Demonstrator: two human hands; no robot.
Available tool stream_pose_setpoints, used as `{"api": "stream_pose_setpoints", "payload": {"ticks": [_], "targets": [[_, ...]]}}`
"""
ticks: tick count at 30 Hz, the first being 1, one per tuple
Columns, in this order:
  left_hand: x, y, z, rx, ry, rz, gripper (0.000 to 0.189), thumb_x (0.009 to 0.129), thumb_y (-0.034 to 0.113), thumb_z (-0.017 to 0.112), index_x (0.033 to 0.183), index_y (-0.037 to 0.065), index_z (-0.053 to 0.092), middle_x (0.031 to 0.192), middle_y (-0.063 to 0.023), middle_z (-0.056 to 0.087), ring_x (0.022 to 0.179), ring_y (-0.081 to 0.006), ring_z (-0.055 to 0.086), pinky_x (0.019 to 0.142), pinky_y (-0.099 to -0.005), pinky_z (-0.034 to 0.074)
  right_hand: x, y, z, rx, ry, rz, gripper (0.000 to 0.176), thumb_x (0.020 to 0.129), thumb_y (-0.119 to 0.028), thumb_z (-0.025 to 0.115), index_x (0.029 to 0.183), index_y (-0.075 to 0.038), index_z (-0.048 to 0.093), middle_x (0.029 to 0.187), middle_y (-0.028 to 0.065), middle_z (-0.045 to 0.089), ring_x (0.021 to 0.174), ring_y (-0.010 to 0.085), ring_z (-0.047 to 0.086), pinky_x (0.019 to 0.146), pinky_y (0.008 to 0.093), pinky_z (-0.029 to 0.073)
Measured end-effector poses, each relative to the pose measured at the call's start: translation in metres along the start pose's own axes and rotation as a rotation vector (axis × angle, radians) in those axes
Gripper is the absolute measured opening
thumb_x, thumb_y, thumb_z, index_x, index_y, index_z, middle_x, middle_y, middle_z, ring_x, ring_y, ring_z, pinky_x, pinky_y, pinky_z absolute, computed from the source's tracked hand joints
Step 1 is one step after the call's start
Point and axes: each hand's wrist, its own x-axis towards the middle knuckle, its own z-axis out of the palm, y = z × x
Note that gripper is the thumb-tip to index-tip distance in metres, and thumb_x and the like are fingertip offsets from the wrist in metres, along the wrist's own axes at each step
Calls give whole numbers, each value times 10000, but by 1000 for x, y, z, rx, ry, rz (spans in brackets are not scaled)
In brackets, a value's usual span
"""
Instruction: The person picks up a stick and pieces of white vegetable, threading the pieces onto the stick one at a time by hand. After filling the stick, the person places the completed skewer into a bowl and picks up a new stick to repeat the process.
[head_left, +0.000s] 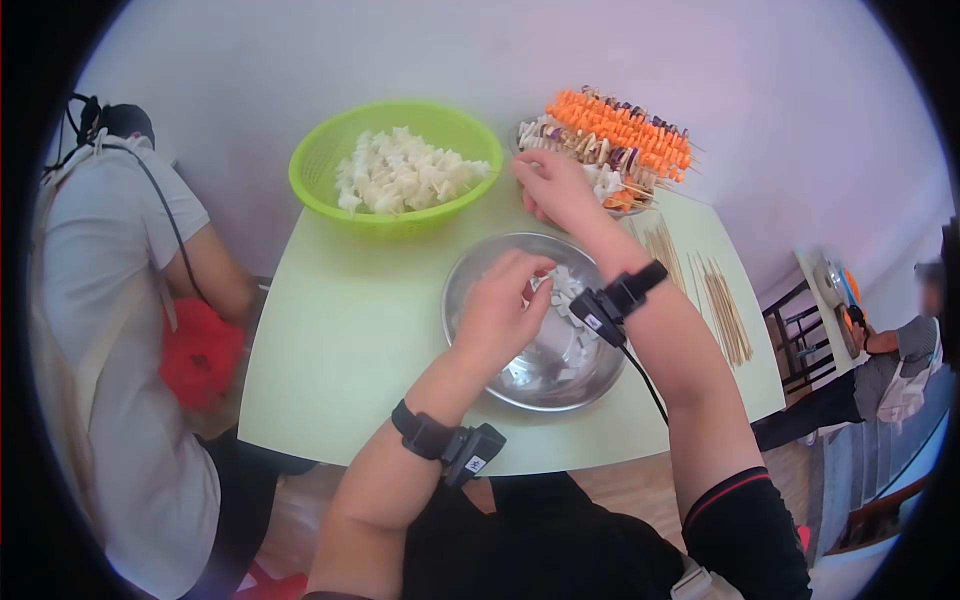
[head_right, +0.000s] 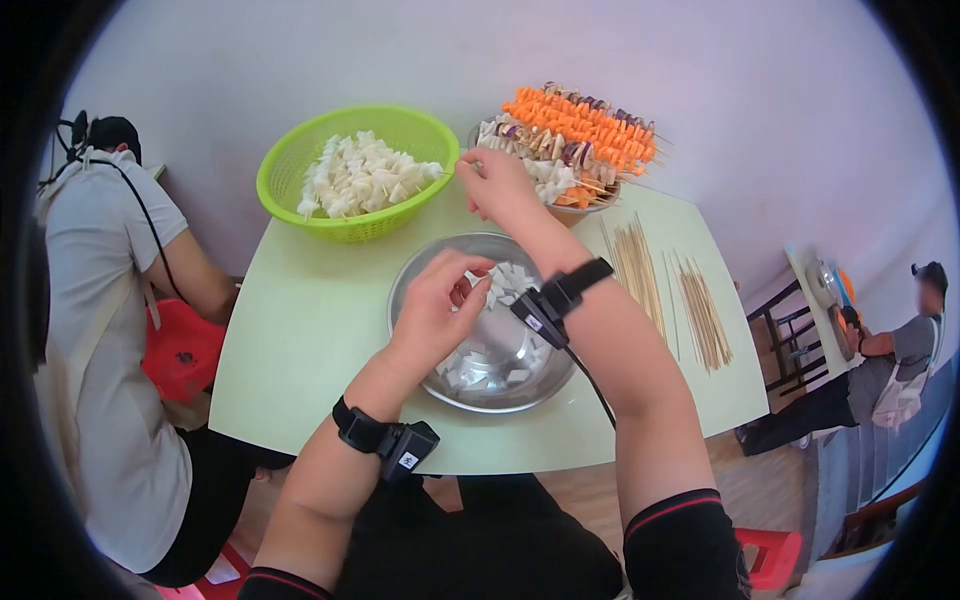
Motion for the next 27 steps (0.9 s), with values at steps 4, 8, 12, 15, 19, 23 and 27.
{"api": "stream_pose_setpoints", "payload": {"ticks": [4, 8, 12, 15, 19, 23, 27], "targets": [[0, -3, 1, 59, -26, 19, 153, 816, 29, 607, 968, 30, 616, 835, -55, 560, 603, -118, 522, 554, -241, 432, -55, -11, -19, 108, -65, 5, 232, 905, -220, 550, 1018, -28, 615, 591, -7, 539, 510, 52, 494, 463, 198, 397], [3, -11, 0, 64, -13, -13, 139, 828, 51, 611, 965, 35, 625, 821, -40, 583, 624, -92, 519, 576, -228, 436, -106, 9, -51, 61, -126, 51, 214, 914, -215, 546, 982, -29, 627, 595, -23, 526, 521, 40, 479, 474, 189, 386], [4, -9, -7, 72, -62, -71, 149, 840, 72, 614, 980, 25, 627, 834, -18, 611, 664, -77, 534, 619, -216, 447, -150, 27, -83, -25, -249, 206, 196, 905, -199, 556, 946, -22, 630, 585, -16, 518, 507, 45, 468, 470, 196, 381], [3, -14, -10, 85, -124, -114, 155, 845, 83, 618, 985, 16, 626, 840, -9, 617, 688, -71, 539, 648, -215, 449, -174, 40, -110, -125, -168, 265, 193, 894, -195, 573, 943, -17, 628, 583, -14, 517, 505, 47, 468, 469, 197, 379], [4, -12, -11, 151, -243, -152, 163, 844, 89, 625, 987, 12, 626, 842, -5, 620, 715, -65, 542, 670, -214, 444, -202, 64, -163, -269, -38, 364, 182, 846, -162, 589, 896, 9, 627, 615, 25, 562, 542, 82, 528, 506, 231, 433], [3, -11, -11, 98, -254, -165, 154, 863, 94, 606, 985, 1, 619, 852, -4, 621, 733, -56, 541, 682, -205, 437, -231, 94, -187, -308, -54, 420, 175, 811, -151, 611, 844, 19, 635, 638, 38, 583, 567, 106, 555, 545, 250, 457], [3, -11, -10, 107, -295, -180, 153, 866, 92, 604, 988, 0, 614, 849, -3, 612, 755, -57, 545, 698, -205, 438, -249, 105, -178, -350, -69, 453, 165, 781, -129, 611, 821, 28, 639, 680, 84, 621, 595, 147, 593, 563, 277, 473]]}}
